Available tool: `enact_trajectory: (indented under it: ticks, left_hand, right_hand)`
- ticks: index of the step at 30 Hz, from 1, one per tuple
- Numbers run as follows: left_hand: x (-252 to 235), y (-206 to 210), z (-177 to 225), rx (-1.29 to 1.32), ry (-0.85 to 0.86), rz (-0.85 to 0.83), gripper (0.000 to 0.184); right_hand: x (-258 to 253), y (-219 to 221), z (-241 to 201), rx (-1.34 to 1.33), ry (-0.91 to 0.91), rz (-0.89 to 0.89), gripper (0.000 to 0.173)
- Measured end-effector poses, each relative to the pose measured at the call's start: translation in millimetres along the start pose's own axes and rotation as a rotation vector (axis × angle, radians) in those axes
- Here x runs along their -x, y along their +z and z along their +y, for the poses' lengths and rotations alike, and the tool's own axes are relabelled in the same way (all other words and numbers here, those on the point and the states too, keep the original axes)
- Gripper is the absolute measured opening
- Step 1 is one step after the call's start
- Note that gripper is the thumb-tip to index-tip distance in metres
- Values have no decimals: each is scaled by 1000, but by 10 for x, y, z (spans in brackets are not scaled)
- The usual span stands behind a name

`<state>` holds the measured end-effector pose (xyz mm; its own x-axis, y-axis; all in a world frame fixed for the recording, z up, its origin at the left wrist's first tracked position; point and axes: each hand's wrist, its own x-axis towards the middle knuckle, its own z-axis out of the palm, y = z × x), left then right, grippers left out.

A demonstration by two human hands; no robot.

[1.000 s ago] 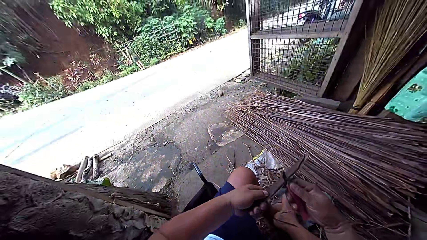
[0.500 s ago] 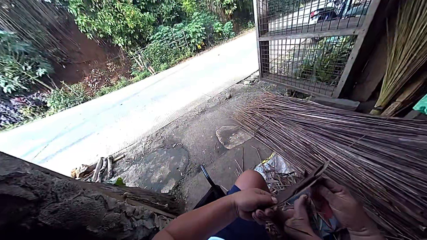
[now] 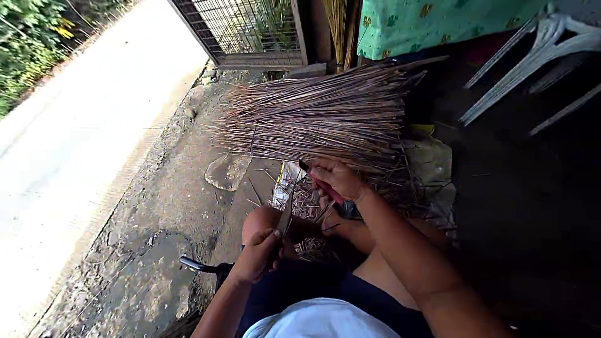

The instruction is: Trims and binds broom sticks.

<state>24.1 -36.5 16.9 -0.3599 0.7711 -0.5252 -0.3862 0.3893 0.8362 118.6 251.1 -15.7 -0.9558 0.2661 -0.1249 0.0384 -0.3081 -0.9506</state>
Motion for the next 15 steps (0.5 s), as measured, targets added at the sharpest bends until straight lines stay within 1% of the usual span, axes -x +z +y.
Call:
enact_trajectory:
  ticks: [2,4,6,7,11,15]
  left_hand:
    - [-38,14,34,-30,23,10,32]
    - [-41,23,48,-54,43,7,31]
    - [-11,29,47,-101,59,6,30]
    - [8,36,46,-127,70,11,30]
    - [69,61,55,-188,103,46,30]
    - [92,64,48,-186,124,56,30]
  right_hand:
    - [23,110,47,92,80,-117,32]
    - [36,161,102,142,113,-111,31]
    - [14,121,106,138,100,-72,30]
    - [2,85,89,132,92,-86,30]
    - [8,78,60,200,114,-265,30]
    - [14,131,105,156,59,-220,29]
